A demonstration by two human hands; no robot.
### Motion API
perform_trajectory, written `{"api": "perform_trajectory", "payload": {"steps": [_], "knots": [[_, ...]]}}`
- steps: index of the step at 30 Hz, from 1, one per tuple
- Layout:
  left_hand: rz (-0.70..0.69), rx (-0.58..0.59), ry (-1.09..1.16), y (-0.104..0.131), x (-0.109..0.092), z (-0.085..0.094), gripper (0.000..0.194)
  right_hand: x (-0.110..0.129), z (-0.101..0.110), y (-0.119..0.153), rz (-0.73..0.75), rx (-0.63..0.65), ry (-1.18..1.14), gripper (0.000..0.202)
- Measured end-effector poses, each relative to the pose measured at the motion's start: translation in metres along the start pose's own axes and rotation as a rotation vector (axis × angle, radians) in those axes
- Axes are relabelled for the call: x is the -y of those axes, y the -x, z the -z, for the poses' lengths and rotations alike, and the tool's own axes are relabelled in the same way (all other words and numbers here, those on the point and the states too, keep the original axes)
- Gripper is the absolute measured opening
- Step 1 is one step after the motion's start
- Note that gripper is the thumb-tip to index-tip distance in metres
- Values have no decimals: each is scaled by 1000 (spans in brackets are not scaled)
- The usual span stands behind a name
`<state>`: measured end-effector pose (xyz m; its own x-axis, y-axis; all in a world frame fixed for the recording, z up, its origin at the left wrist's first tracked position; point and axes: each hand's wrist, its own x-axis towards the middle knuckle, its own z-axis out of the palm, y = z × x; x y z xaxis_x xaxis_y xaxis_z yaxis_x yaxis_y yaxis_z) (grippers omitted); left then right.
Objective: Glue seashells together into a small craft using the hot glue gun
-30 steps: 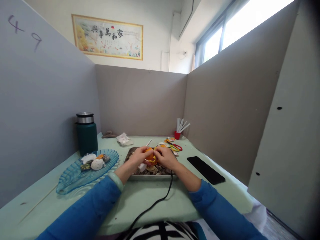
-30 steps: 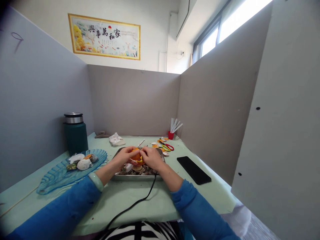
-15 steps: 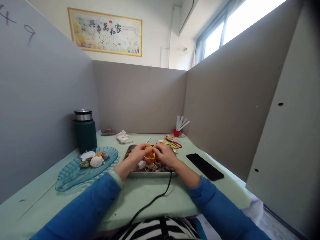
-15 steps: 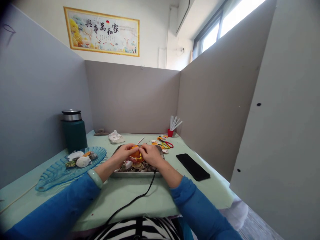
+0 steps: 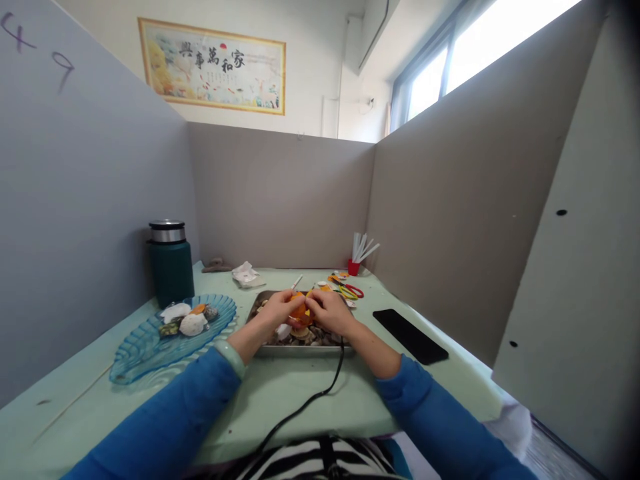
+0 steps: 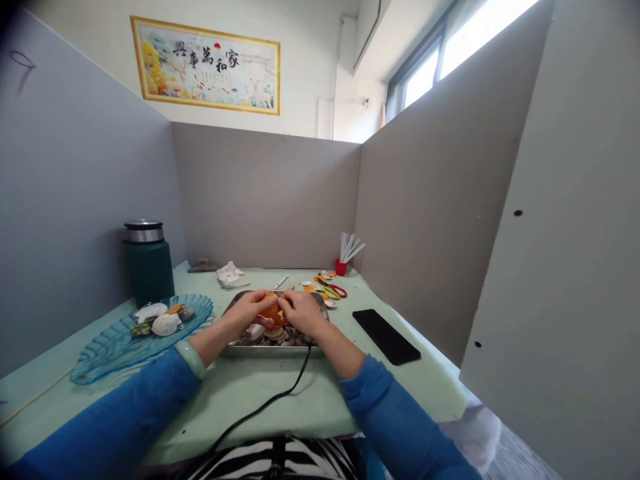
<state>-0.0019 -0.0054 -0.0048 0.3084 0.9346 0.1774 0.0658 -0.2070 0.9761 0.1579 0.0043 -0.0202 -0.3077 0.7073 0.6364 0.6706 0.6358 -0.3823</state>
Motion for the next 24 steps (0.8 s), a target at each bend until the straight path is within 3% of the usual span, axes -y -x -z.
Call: {"api": "perform_trajectory", "payload": {"steps": [16, 24], "knots": [[2, 18, -9, 0, 2, 0, 37, 2, 1, 1, 20, 12, 18, 24], [-43, -60, 45, 0, 3, -3, 32, -2, -2, -1, -51, -24, 21, 26]]}}
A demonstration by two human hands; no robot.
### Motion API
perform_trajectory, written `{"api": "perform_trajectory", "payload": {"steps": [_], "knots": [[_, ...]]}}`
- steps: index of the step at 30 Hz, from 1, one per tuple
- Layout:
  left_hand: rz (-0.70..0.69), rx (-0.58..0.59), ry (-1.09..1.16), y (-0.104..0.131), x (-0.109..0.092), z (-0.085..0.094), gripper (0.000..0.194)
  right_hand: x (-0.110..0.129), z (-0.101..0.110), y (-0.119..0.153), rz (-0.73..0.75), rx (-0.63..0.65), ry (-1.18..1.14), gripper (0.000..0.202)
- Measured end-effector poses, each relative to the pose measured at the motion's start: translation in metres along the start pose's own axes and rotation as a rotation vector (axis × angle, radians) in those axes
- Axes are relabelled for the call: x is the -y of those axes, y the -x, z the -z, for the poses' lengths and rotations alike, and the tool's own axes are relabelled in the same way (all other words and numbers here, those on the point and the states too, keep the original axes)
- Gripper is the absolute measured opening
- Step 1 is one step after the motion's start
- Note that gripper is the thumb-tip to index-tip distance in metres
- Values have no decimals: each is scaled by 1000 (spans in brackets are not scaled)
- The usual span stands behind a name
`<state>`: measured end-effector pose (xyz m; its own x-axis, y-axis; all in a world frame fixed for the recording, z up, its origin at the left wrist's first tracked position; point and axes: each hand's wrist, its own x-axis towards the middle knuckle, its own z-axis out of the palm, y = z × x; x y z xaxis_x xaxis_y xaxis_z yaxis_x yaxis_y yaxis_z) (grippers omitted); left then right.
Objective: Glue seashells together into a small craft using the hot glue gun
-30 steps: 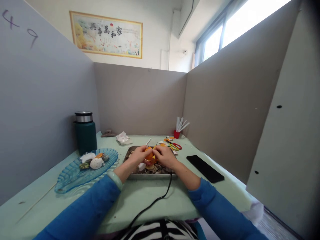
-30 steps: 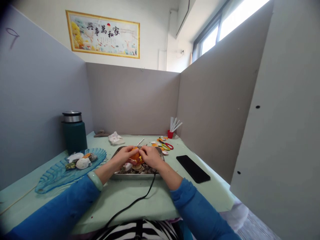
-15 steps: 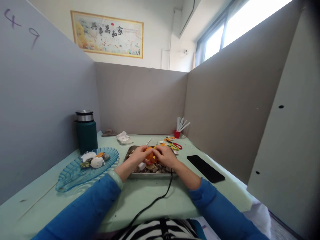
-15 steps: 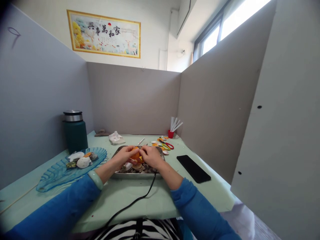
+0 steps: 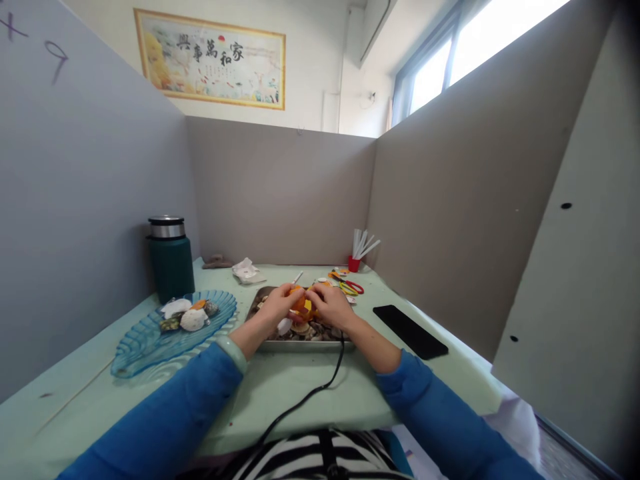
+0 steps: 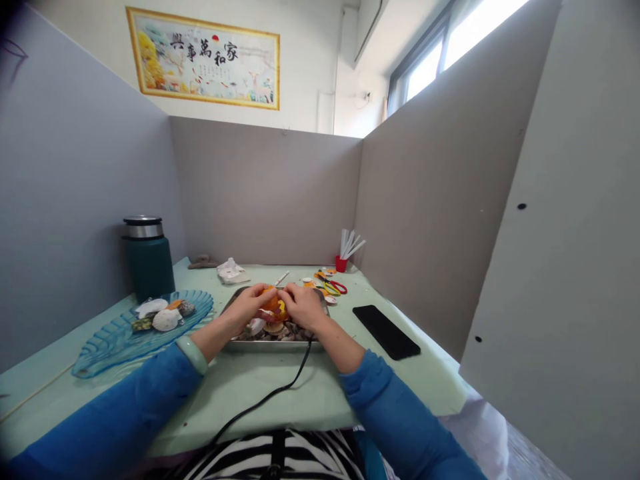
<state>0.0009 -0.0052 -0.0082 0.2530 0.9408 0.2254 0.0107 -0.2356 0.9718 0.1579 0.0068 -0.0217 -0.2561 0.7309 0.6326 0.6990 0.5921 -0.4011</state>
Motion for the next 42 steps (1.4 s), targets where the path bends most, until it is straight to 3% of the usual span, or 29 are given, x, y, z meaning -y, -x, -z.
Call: {"api": "perform_trajectory", "payload": {"steps": [9, 17, 22, 25, 28, 31, 37, 42], "knots": [[25, 53, -10, 3, -5, 1, 29, 3, 2, 2, 63, 29, -27, 24], [51, 63, 12, -2, 1, 1, 29, 1, 1, 1, 25, 36, 25, 30], [34, -46, -108, -6, 7, 0, 29, -2, -1, 0, 35, 20, 77, 29], [-101, -151, -268, -11, 13, 2, 40, -2, -2, -1, 16, 4, 106, 27], [-202, -140, -482, -12, 15, 4, 49, 0, 0, -1, 27, 15, 80, 26], [-211, -117, -634, -10, 14, 5, 54, 5, 3, 1, 74, 57, 28, 29], [-259, -87, -625, -14, 20, 6, 57, 9, 6, 2, 109, 97, -37, 33], [-293, 35, -565, -20, 25, 6, 51, 7, 5, 1, 119, 73, -49, 28]]}}
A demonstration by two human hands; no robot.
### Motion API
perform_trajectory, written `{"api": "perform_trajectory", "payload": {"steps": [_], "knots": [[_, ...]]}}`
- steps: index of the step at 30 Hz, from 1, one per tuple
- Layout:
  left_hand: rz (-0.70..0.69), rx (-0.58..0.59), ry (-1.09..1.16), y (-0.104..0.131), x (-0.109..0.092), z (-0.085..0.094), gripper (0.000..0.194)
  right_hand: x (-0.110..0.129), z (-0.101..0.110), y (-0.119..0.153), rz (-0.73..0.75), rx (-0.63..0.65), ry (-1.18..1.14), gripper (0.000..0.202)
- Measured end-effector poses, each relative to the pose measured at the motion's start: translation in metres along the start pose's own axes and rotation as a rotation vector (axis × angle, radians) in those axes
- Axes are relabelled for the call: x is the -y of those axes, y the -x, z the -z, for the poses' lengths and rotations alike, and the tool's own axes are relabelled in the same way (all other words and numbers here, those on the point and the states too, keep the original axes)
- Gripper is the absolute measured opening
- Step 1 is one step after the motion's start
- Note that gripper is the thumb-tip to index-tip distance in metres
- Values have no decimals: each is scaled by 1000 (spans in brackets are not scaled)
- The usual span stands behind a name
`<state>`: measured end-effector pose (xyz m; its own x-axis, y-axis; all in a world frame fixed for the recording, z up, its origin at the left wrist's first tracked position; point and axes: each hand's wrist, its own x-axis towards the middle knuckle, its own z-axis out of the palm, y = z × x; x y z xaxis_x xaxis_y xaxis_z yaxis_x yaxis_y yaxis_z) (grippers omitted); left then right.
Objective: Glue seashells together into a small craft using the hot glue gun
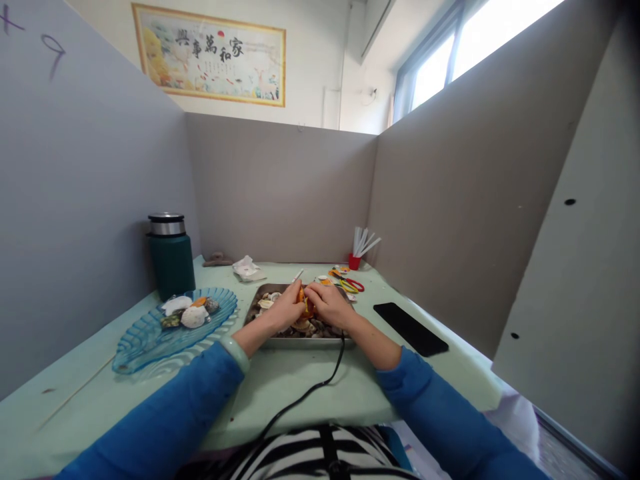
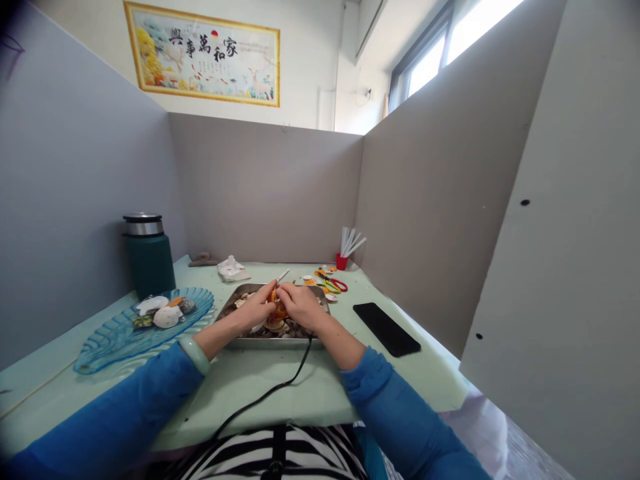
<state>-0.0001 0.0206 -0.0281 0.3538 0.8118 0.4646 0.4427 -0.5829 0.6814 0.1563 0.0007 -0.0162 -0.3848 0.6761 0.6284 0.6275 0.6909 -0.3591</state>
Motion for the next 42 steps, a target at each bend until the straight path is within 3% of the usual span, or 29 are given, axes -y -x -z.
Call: {"api": "perform_trajectory", "payload": {"steps": [5, 9, 14, 20, 25, 37, 42], "knots": [[-52, -16, -16, 2, -7, 2, 42, -1, 0, 0, 0, -29, -7, 23], [-75, -41, -26, 5, -10, 3, 53, 0, 0, 1, -3, -32, -27, 22], [70, -33, 39, 6, -12, 4, 57, -3, -2, 1, -57, -81, -20, 21], [96, -62, 118, 5, -11, 3, 30, -9, -7, -1, -124, -145, -11, 19], [149, -83, 233, 1, -4, 1, 25, -13, -9, -2, -154, -215, 2, 20], [66, -64, 81, 6, -13, 3, 26, -11, -7, 0, -91, -133, -41, 12], [103, -68, 47, 4, -14, 5, 28, -13, -9, 0, -66, -118, -43, 14]]}}
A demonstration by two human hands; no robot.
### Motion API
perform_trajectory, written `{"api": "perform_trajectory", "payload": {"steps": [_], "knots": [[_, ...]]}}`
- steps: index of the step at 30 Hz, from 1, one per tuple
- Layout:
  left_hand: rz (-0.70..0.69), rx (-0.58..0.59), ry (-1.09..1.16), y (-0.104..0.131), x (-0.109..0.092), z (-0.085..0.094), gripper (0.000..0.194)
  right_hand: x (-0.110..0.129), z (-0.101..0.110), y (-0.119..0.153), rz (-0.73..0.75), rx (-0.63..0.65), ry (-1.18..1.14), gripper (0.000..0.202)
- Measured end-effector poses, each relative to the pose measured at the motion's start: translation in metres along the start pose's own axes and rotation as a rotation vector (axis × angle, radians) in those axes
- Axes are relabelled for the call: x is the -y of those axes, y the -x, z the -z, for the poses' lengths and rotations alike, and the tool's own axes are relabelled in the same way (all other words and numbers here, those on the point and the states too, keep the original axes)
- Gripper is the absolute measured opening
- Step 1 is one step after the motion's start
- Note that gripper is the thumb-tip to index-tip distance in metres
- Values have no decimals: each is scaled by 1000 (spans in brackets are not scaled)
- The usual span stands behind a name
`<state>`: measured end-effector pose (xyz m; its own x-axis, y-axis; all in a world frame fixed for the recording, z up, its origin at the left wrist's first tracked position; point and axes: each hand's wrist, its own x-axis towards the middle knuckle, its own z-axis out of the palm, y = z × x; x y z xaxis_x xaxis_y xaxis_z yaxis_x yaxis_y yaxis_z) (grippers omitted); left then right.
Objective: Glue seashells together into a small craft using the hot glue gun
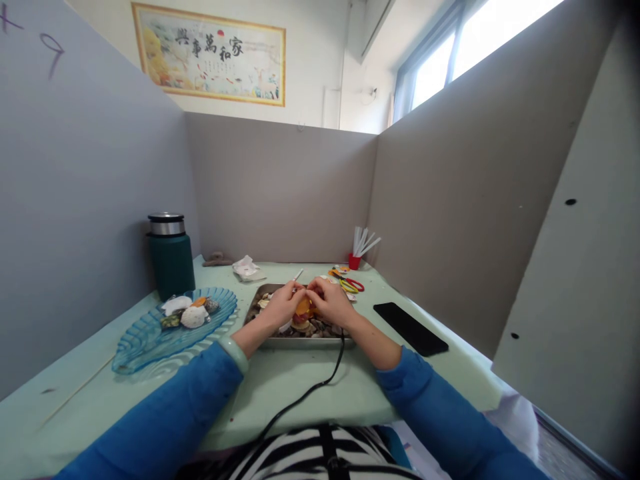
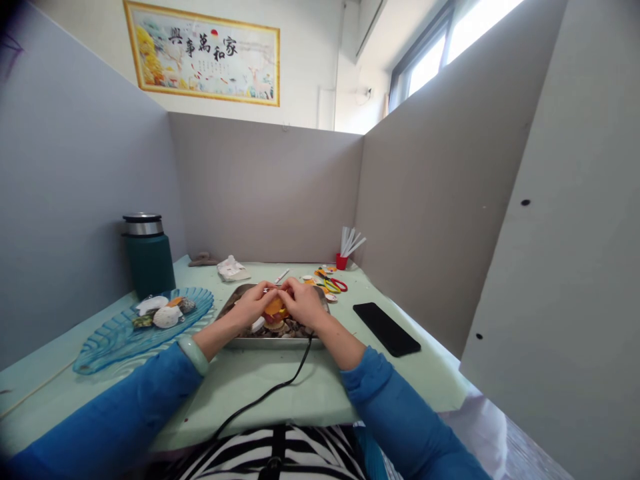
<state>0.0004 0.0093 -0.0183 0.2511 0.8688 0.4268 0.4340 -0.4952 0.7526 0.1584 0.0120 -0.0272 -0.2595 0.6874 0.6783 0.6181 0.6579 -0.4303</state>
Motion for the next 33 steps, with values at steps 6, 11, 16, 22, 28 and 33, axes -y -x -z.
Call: {"api": "perform_trajectory", "payload": {"steps": [6, 11, 16, 22, 28, 33], "knots": [[31, -18, 5, 2, -4, 1, 27, 3, 1, 0, 12, 20, -2, 16], [34, -20, -9, 1, -4, 1, 27, 3, 1, 0, -2, 30, 4, 16], [27, -45, -85, 1, -4, 2, 24, 4, 1, 0, 13, 32, 3, 15], [26, -48, -105, 0, -3, 2, 23, 6, 3, 0, 10, 33, 28, 14], [33, -52, -156, 1, -6, 3, 23, 7, 3, 0, 16, 34, 24, 14], [31, -43, -143, 2, -6, 2, 23, 8, 4, 0, 15, 33, 35, 13]]}}
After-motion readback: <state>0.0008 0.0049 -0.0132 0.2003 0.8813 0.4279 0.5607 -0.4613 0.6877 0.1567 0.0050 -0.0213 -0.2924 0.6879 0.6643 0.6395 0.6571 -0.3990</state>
